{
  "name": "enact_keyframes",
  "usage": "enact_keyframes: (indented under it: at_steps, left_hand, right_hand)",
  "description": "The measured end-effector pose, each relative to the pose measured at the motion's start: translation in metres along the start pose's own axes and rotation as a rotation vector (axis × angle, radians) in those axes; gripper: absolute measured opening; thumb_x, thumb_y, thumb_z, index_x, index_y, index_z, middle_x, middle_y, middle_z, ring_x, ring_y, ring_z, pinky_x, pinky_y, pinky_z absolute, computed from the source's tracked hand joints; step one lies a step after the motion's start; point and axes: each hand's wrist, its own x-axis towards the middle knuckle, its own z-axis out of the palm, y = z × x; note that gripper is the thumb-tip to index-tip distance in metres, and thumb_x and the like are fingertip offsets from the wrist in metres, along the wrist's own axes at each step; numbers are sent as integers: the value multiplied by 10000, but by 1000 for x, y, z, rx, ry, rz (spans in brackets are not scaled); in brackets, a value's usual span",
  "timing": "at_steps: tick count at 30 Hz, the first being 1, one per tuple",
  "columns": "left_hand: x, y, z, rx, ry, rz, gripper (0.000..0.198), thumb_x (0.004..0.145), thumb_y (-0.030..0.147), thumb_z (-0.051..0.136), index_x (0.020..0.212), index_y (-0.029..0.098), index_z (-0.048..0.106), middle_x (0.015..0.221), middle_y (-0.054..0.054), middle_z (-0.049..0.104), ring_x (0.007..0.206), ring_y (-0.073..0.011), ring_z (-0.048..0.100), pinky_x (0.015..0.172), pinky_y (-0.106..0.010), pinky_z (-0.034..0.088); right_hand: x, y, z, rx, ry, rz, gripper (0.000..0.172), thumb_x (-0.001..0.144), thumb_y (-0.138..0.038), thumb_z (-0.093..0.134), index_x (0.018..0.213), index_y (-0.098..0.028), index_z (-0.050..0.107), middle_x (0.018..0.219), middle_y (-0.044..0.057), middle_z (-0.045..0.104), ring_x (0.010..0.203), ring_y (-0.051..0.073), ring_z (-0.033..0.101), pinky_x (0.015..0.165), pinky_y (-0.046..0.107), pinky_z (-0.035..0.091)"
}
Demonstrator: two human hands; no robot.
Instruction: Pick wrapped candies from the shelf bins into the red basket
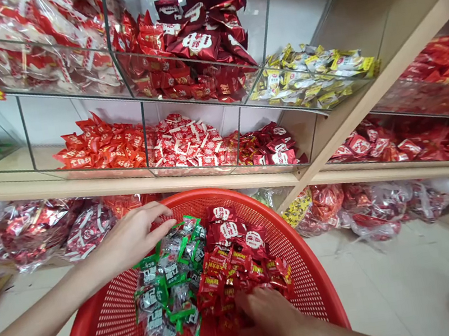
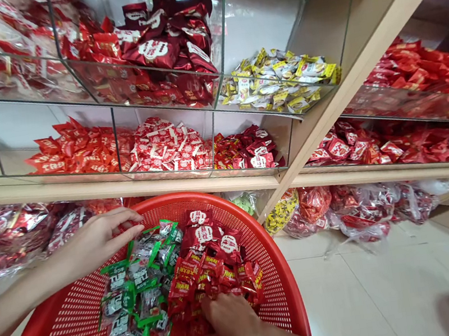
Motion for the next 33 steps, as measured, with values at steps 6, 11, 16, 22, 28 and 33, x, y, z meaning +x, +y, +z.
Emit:
enact_keyframes:
  at_steps: [6,11,16,22,28,33]
  left_hand:
    - [-1,-2,0,7,1,13,311,846,492,382,951,254,555,931,14,568,825,-117,523,751,-274,377]
    - [-1,-2,1,16,2,29,301,850,482,378,945,253,549,923,15,564,828,-113,516,749,-269,376]
    - [-1,0,3,19,9,22,300,849,478,381,948,252,552,929,15,562,824,-114,513,750,-267,367]
    - [-3,-1,1,19,16,7,299,852,475,374,947,255,554,936,20,562,843,-116,516,766,-268,364]
    - [-2,0,0,-14,8,22,316,853,466,378,962,232,560,965,-12,566,858,-133,524,769,-273,370]
    - [-3,0,-1,-2,3,19,287,853,478,378,957,268,544,954,37,565,854,-100,515,770,-253,371]
  right_hand:
    - [7,-13,9,-113,-13,-60,216,761,-173,517,908,-137,671,893,155,682,850,287,644,686,346,483]
    - [15,-23,19,-99,-22,-74,243,787,-133,464,903,-142,677,876,145,689,833,293,652,654,356,504]
    - [27,-32,31,-115,4,-110,218,786,-139,488,908,-145,668,873,137,690,824,269,657,653,326,509]
    - [25,-28,34,-194,144,-116,208,790,-110,471,911,-135,639,765,120,689,708,233,668,588,283,503]
    - [24,-18,49,-211,-29,-341,180,747,-115,491,795,-157,659,721,93,695,687,236,670,534,260,494]
    - [20,-14,40,-99,-97,-248,256,741,-104,492,946,-151,638,854,114,696,767,226,662,570,247,491]
